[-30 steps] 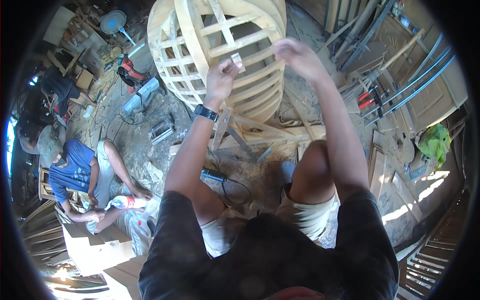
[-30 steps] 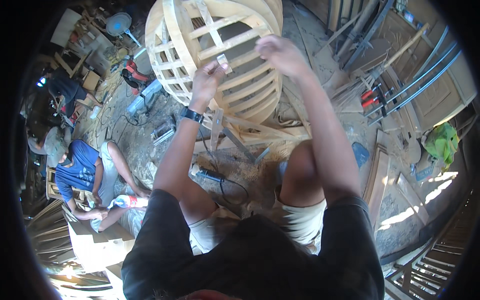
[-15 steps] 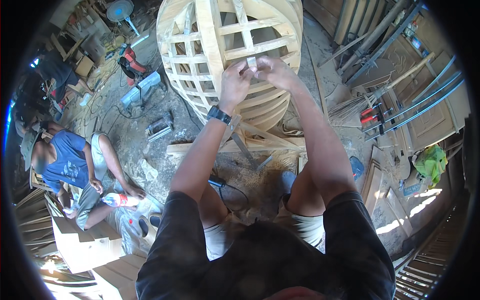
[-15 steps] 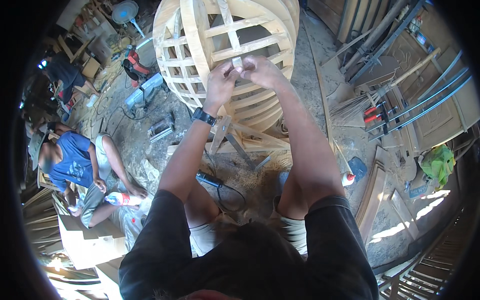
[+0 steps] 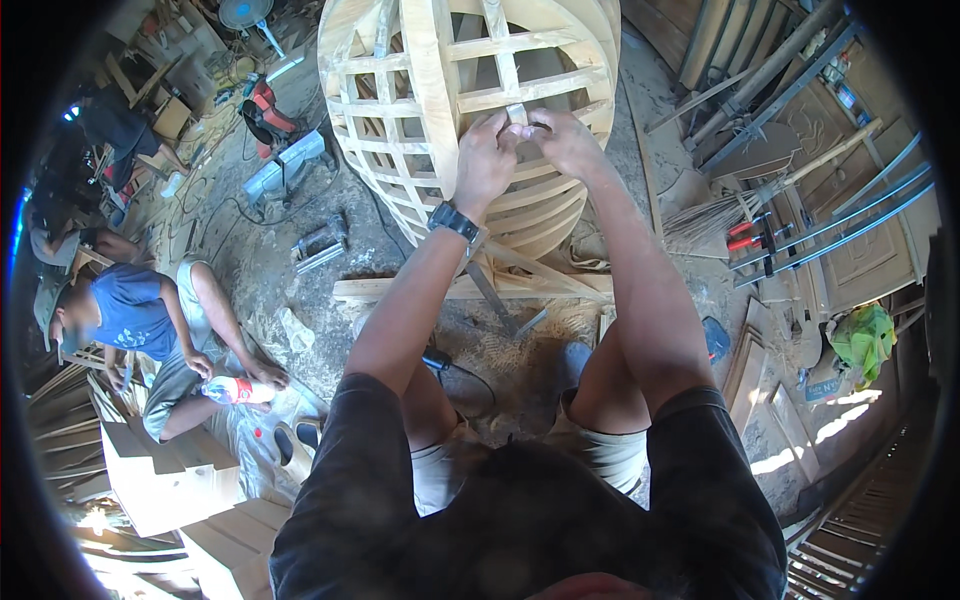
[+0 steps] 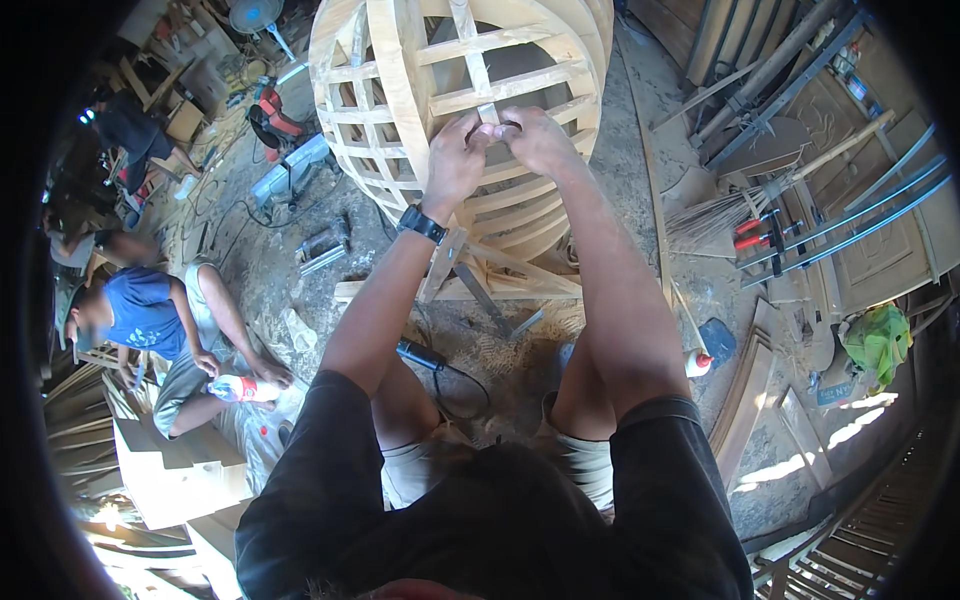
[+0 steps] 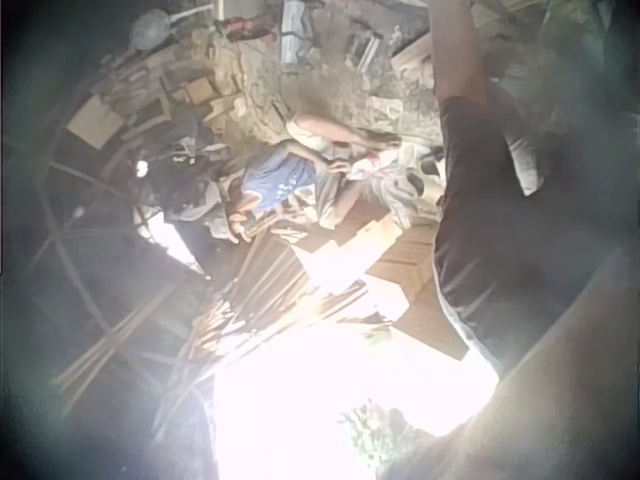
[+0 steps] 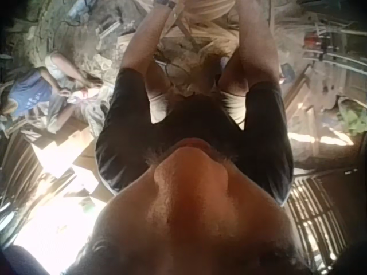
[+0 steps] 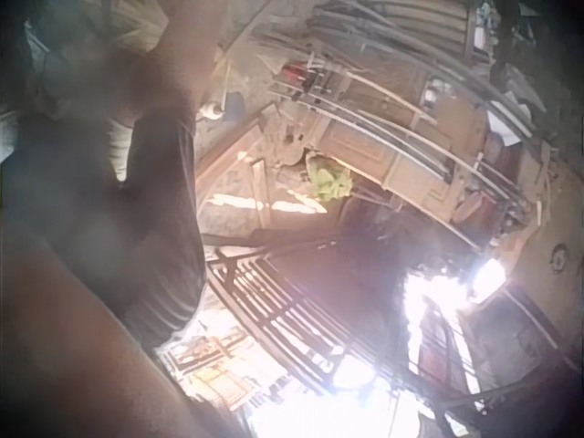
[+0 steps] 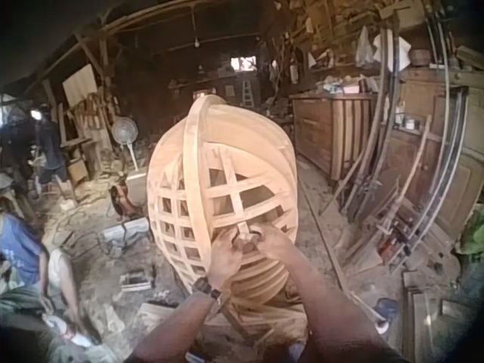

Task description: The person sands a wooden piece using a power sander, applies glue to it, fits it into a curved wooden lattice frame, and secures it with a nail gun.

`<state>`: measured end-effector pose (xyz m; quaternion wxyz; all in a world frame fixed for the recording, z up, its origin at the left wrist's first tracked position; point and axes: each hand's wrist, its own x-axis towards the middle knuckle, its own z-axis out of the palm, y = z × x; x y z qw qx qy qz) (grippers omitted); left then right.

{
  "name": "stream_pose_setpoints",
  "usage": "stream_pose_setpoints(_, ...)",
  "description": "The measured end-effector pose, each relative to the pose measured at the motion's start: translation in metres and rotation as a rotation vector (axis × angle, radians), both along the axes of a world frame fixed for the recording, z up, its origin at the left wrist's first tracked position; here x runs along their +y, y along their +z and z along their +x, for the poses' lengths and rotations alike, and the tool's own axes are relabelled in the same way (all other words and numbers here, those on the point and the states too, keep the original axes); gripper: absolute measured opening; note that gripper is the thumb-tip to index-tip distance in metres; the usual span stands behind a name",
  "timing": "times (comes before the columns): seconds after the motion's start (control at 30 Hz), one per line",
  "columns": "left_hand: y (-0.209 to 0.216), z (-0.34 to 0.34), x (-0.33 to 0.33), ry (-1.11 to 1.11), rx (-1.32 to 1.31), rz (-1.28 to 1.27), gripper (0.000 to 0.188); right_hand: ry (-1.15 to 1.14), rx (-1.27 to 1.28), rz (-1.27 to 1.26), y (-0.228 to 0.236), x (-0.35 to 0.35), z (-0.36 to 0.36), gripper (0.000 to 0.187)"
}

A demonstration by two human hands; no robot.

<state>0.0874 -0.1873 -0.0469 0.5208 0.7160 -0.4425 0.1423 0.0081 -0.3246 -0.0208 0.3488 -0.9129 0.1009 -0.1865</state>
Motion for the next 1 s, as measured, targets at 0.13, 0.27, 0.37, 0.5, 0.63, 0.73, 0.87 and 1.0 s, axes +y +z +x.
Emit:
stream_pose_setpoints(0.13, 0.000, 0.000, -0.003, 0.034, -0.011, 0.072, 0.017, -0.026, -0.055, -0.017, -0.012, -0.007, 0.006, 0.033)
stream_pose_setpoints(0.27, -0.001, 0.004, -0.001, 0.029, -0.015, 0.066, 0.018, -0.052, -0.031, -0.026, -0.008, 0.001, 0.005, 0.033)
stream_pose_setpoints(0.37, -0.001, 0.003, -0.002, 0.021, -0.015, 0.052, 0.018, -0.063, -0.025, -0.038, -0.008, 0.000, 0.006, 0.034)
stream_pose_setpoints(0.5, 0.001, 0.003, -0.003, 0.011, -0.003, 0.073, 0.020, -0.063, -0.079, -0.061, -0.014, -0.003, 0.008, 0.034)
stream_pose_setpoints(0.63, 0.003, 0.002, -0.002, 0.025, 0.028, 0.094, 0.019, -0.095, -0.046, -0.057, -0.012, 0.001, 0.008, 0.032)
stream_pose_setpoints(0.73, 0.005, 0.004, 0.000, 0.029, 0.026, 0.108, 0.018, -0.111, -0.017, -0.072, -0.011, 0.003, 0.010, 0.029)
stream_pose_setpoints(0.87, 0.005, 0.007, -0.004, 0.029, 0.023, 0.134, 0.016, -0.108, 0.027, -0.074, -0.014, -0.004, 0.015, 0.025)
stream_pose_setpoints(1.0, 0.005, 0.007, -0.004, 0.020, 0.010, 0.111, 0.015, -0.107, 0.025, -0.075, -0.017, -0.006, 0.017, 0.024)
